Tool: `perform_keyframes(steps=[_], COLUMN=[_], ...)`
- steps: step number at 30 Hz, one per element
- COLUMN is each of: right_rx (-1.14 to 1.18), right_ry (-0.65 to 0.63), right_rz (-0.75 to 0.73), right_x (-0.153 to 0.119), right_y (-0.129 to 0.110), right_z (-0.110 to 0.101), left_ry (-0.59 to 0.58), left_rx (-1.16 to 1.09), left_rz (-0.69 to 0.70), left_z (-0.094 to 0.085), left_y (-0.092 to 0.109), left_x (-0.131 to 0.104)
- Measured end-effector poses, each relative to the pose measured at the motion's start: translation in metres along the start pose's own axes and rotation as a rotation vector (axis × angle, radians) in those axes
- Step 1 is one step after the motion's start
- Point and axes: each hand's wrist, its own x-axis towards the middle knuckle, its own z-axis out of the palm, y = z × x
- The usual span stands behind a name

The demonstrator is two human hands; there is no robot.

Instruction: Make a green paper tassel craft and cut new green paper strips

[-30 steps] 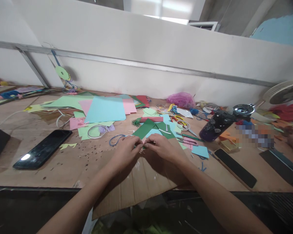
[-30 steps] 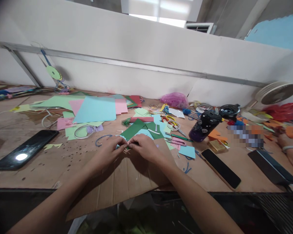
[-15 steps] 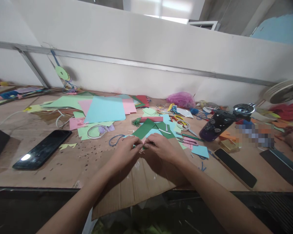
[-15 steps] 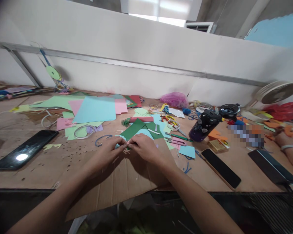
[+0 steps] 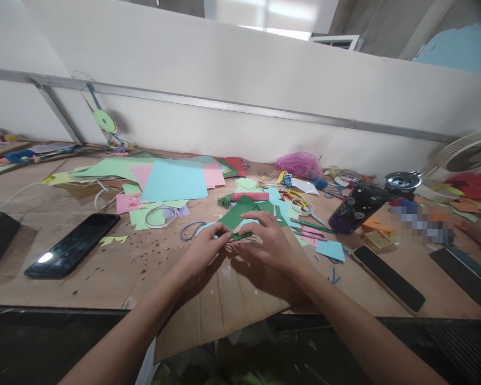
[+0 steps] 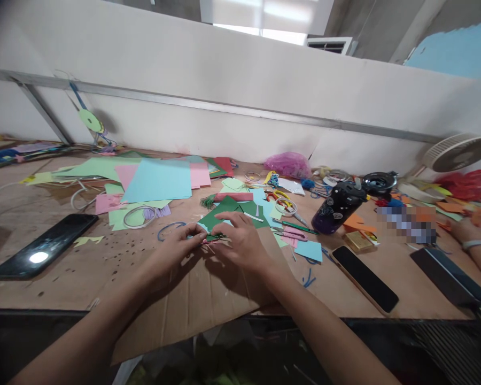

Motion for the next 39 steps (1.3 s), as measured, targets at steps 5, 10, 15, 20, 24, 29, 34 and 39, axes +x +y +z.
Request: perform_keyframes(steps=[5,10,15,20,24,29,34,39], right_rx=[-0.11,-0.09,-0.021,0.024,0.024,0.039,0.083,0.168], right_ry=[0.037,0.043,0.041,0.01,-0.06,-0.091,-0.106,-0.141], right_rz=[-0.065,-0.051,-0.025,0.026,0.07,0.131,0.194,0.277], right_x=[-0.003,-0.001,0.001,0.005,0.006,0.004,0.005,0.007], right_y=[0.009,0.011,0.008,0.004,0.003,0.002,0.001,0.0], right_z=[0.019,0.022,0.019,0.018,0.017,0.018,0.019,0.017], left_ry=[0.003,-0.002,0.011,0.01,0.019,0.002,-0.024,-0.006], left_rx=[-0.136,-0.036,0.145,0.356,0.451,0.557,0.664,0.707], left_rz=[-0.077,-0.047,0.065,0.182,0.243,0.277,0.309,0.351], left_z=[0.005,0.003,0.001,-0.003,-0.004,-0.005,-0.005,-0.006], left_y=[0.007,0.004,0.001,-0.002,-0.002,0.001,0.003,0.002], left_x=[-0.009,-0.002,0.004,0.005,0.004,0.001,-0.001,-0.003])
